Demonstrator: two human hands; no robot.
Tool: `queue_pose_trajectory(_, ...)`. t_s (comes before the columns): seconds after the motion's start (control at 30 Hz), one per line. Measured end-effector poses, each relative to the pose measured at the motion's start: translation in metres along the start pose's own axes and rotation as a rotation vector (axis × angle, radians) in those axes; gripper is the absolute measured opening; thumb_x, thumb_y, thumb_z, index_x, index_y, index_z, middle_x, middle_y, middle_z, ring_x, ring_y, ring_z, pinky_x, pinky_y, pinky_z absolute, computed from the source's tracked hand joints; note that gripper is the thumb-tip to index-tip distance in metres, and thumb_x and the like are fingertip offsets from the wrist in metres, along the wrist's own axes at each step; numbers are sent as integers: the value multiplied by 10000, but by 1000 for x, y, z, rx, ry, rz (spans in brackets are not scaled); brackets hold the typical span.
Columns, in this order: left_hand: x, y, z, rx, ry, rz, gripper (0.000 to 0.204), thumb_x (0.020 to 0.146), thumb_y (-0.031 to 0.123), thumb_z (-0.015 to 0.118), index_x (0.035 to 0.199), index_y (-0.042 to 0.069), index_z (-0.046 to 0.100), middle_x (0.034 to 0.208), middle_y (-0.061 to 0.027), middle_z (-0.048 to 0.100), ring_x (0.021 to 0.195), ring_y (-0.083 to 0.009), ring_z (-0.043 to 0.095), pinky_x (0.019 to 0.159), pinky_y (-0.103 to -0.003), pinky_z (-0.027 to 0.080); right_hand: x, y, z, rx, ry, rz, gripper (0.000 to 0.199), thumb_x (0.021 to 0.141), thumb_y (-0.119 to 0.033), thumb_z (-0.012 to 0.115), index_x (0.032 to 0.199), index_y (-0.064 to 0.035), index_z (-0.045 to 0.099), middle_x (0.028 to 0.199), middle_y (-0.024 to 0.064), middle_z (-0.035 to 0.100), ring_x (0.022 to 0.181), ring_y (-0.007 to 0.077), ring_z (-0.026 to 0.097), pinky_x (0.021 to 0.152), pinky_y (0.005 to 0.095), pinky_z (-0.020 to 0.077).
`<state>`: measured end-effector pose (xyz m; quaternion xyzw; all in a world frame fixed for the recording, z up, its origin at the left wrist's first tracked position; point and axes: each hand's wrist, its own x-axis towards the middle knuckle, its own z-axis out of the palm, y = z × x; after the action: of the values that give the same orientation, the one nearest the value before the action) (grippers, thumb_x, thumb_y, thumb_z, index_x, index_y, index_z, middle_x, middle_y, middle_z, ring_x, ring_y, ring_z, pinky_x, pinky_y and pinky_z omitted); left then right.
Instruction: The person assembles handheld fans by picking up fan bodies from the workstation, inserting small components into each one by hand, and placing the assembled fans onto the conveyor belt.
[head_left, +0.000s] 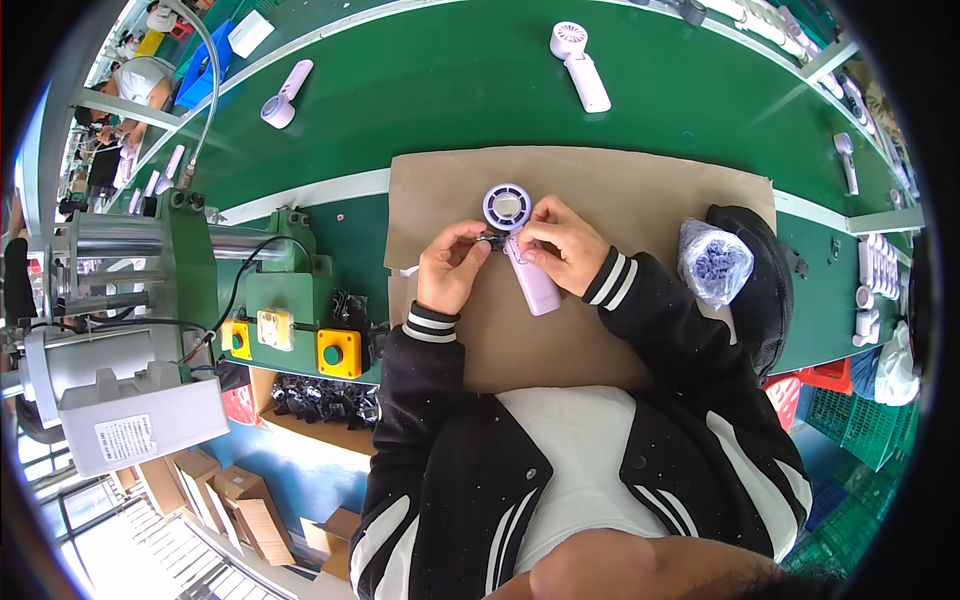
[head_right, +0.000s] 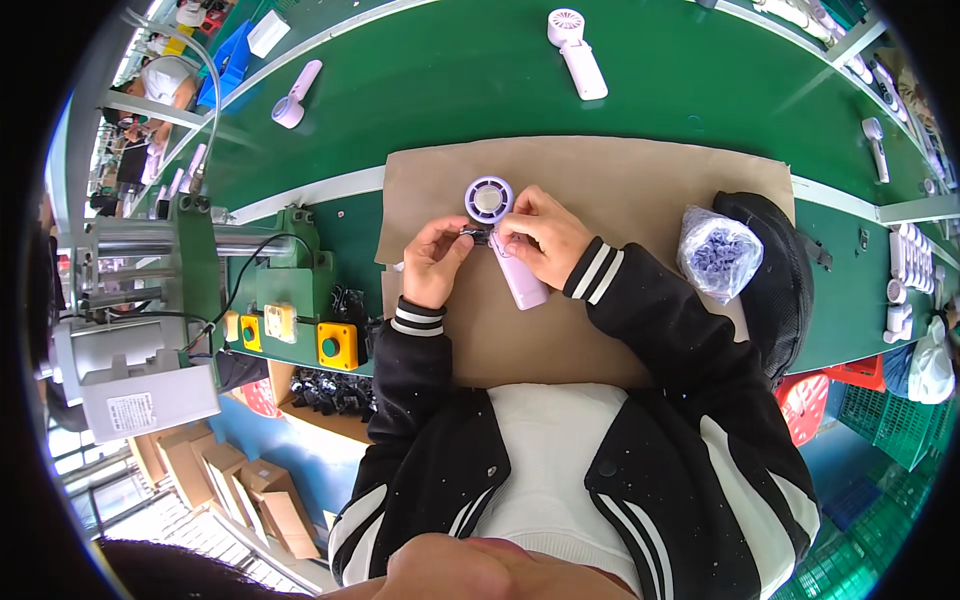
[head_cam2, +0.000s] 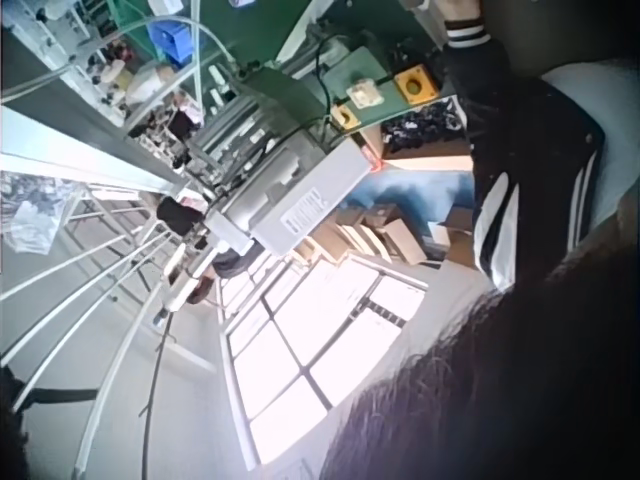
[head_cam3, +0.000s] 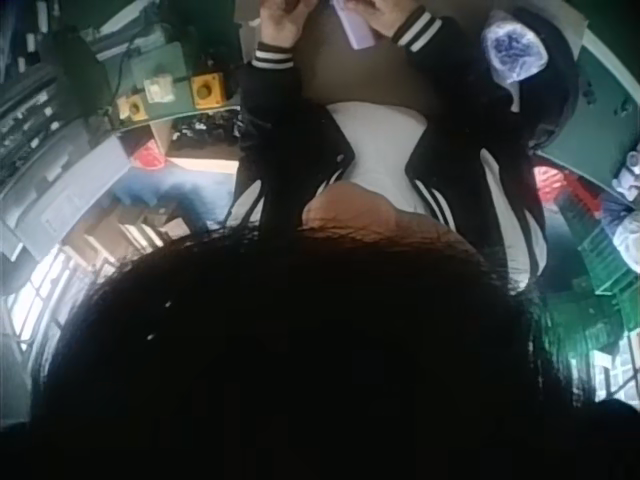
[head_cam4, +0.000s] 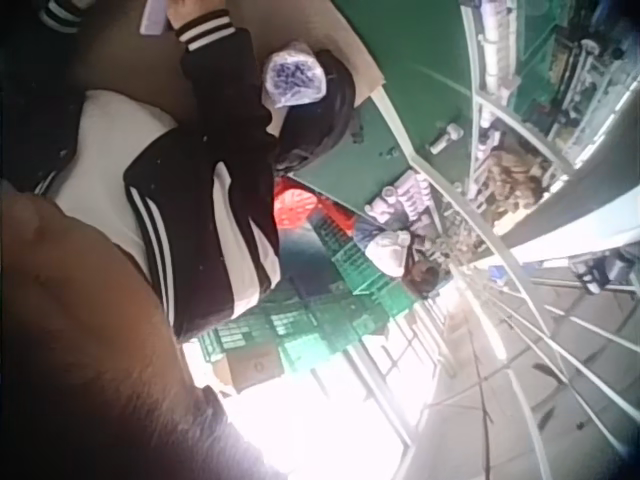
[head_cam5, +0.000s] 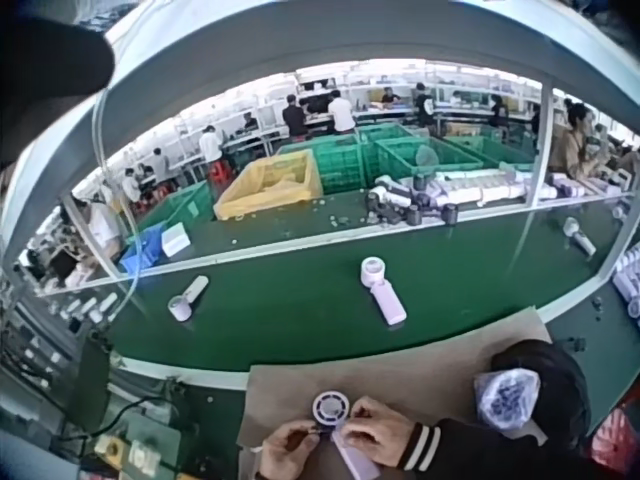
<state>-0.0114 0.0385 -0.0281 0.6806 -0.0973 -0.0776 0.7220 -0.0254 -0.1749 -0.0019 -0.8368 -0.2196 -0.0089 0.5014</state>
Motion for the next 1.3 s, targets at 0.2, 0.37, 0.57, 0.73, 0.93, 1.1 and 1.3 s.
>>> queue_pose_trajectory(0.2,-4,1,-2,2,21,-29,251,841,-87,600,1081,-10,609,961,-65,628,835,-118,571,776,-206,461,2,0,-5,-129,45,-133,87,796,-16,614,837,-88,588,904,49,479,802,205,473,703,295,415)
queue_pose_trajectory(0.37,-10,7,10,-54,144,36,234,840,-81,612,1062,-5,610,943,-60,626,789,-106,565,741,-215,479,3,-6,-12,110,144,-12,77,799,-53,635,820,-72,563,856,49,504,745,213,481,659,311,415)
queue_pose_trajectory(0.57,-18,22,49,-44,178,-48,223,838,-58,631,1055,-13,606,913,-63,612,751,-126,553,708,-229,475,-2,-2,-3,56,152,-12,107,806,-89,646,813,-66,542,781,46,524,675,220,483,609,324,409)
queue_pose_trajectory(0.73,-15,25,45,598,159,196,201,882,57,620,1078,11,612,891,-75,606,740,-169,537,694,-259,442,-5,8,-1,62,113,-8,116,820,-65,635,798,-49,523,749,52,525,592,185,451,556,291,392)
queue_pose_trajectory(0.93,-13,8,41,781,119,217,265,890,174,600,1108,23,604,867,-93,590,763,-250,536,725,-327,430,-7,0,2,-131,112,155,104,849,-143,621,873,-70,551,763,63,575,585,210,513,534,310,403)
queue_pose_trajectory(1.1,-13,8,44,1014,65,291,281,885,172,580,1121,20,595,904,-98,606,772,-276,542,713,-333,408,-10,-2,6,-402,46,259,177,917,-270,528,990,-110,554,882,86,651,707,277,634,561,370,458)
queue_pose_trajectory(1.3,-11,10,58,703,15,197,347,890,110,565,1217,4,523,900,-135,608,805,-320,570,718,-385,456,-16,15,-4,-60,119,103,241,914,-183,537,1123,-63,524,947,108,627,759,280,607,651,343,460)
